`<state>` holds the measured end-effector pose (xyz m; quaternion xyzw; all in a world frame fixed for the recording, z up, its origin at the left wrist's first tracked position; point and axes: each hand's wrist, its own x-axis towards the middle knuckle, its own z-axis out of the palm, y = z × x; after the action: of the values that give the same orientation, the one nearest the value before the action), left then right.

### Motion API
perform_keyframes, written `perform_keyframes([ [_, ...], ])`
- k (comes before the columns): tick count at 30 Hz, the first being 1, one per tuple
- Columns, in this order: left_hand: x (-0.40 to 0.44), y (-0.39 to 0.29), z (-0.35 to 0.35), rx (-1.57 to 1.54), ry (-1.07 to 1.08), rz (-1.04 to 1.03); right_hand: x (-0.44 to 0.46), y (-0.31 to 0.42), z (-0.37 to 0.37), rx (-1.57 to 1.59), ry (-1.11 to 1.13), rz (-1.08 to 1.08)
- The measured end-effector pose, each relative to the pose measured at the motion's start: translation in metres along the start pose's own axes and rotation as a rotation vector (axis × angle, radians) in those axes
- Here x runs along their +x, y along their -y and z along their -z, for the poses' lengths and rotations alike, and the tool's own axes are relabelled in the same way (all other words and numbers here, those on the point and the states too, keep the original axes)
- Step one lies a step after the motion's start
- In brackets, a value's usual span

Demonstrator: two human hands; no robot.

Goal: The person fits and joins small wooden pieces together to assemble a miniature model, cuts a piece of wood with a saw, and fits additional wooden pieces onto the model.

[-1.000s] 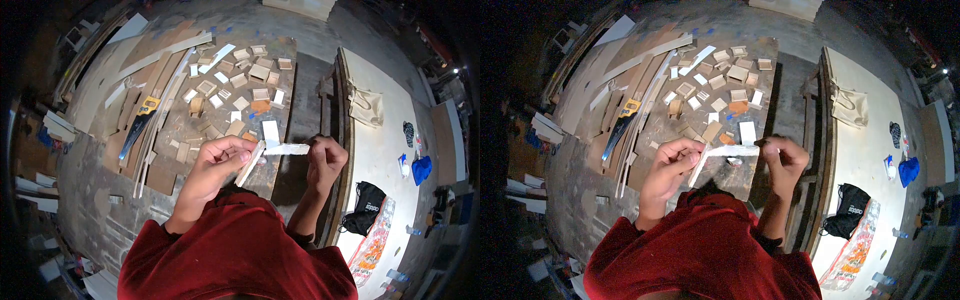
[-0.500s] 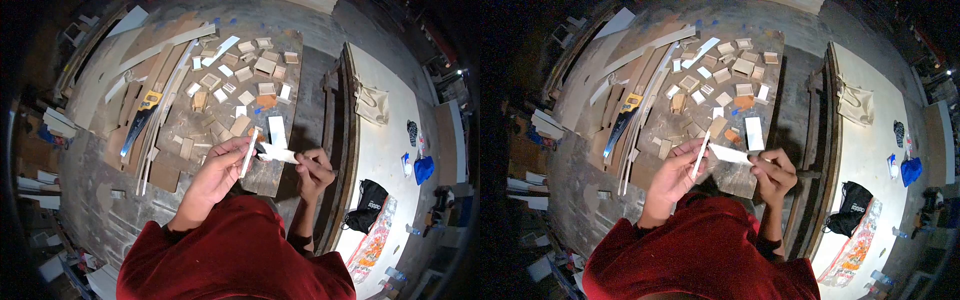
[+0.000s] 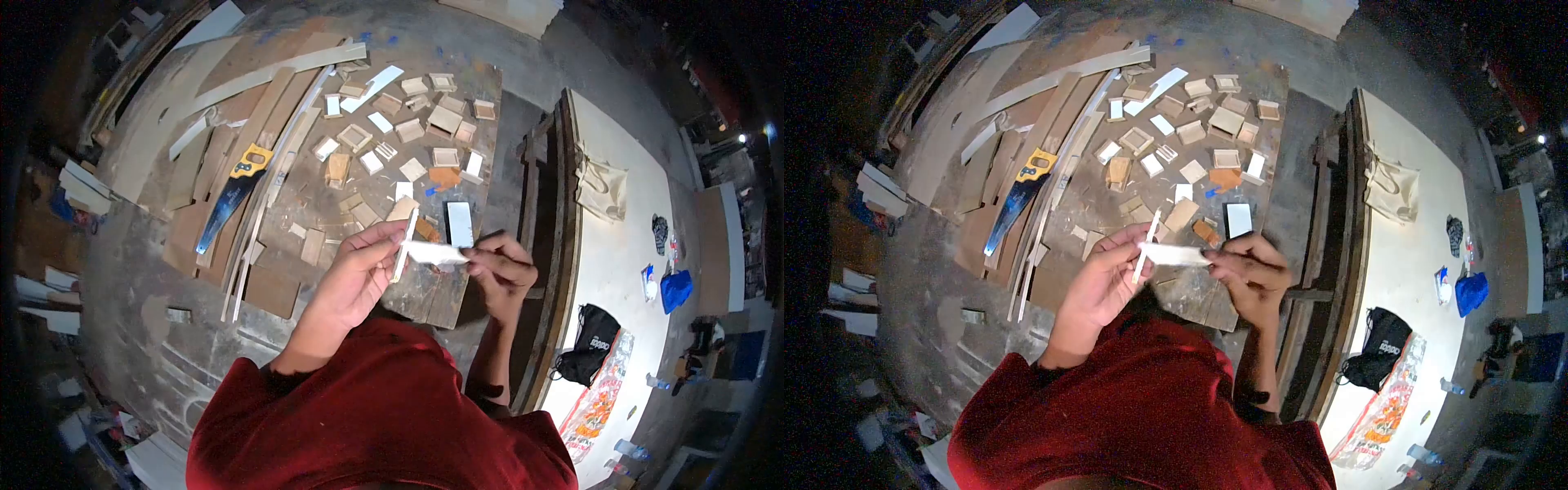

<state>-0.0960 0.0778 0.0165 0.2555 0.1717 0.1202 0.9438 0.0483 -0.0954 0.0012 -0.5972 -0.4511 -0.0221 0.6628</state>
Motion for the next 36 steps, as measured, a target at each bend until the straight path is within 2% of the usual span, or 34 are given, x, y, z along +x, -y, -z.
perform_keyframes([
  [3,0.001,-0.015,0.013,-0.018,-0.045,-0.026,0.004,0.005,-0.016,0.07,0.148,-0.088],
  [7,0.0,-0.032,0.038,-0.018,-0.108,-0.077,-0.003,-0.012,-0.034,0.099,0.196,-0.133],
  [10,0.0,-0.041,0.06,0.036,-0.201,-0.171,-0.014,-0.033,-0.036,0.063,0.056,-0.127],
  [11,0.0,-0.045,0.07,0.03,-0.204,-0.144,-0.022,-0.041,-0.031,0.048,0.048,-0.148],
  [13,-0.003,-0.052,0.096,0.159,-0.371,-0.236,-0.033,-0.047,-0.021,-0.219,-0.105,-0.564],
  [14,-0.007,-0.057,0.109,0.158,-0.382,-0.246,-0.051,-0.071,-0.011,-0.341,-0.097,-0.61],
  [15,-0.01,-0.064,0.12,0.159,-0.39,-0.262,-0.057,-0.079,-0.001,-0.661,0.084,-0.655],
  [17,-0.02,-0.071,0.137,0.175,-0.504,-0.26,-0.078,-0.097,0.006,-0.873,0.238,-0.484],
  [18,-0.024,-0.074,0.146,0.182,-0.546,-0.234,-0.098,-0.116,0.008,-0.908,0.211,-0.533],
  [19,-0.027,-0.077,0.154,0.189,-0.589,-0.207,-0.113,-0.129,0.014,-0.962,0.278,-0.523],
  [22,-0.035,-0.083,0.175,0.135,-0.604,-0.117,-0.127,-0.132,0.003,-0.984,0.262,-0.62],
  [24,-0.035,-0.086,0.182,0.101,-0.619,-0.111,-0.13,-0.138,-0.002,-1.121,0.289,-0.798],
  [27,-0.037,-0.091,0.195,0.068,-0.645,-0.118,-0.143,-0.159,-0.005,-1.14,0.183,-0.732],
  [30,-0.037,-0.101,0.209,0.079,-0.626,-0.138,-0.146,-0.18,-0.019,-1.198,0.269,-0.836],
  [34,-0.036,-0.112,0.217,0.089,-0.619,-0.182,-0.168,-0.213,-0.034,-1.325,0.241,-0.757],
  [36,-0.038,-0.12,0.222,0.116,-0.568,-0.176,-0.166,-0.212,-0.038,-1.347,0.251,-0.978],
])
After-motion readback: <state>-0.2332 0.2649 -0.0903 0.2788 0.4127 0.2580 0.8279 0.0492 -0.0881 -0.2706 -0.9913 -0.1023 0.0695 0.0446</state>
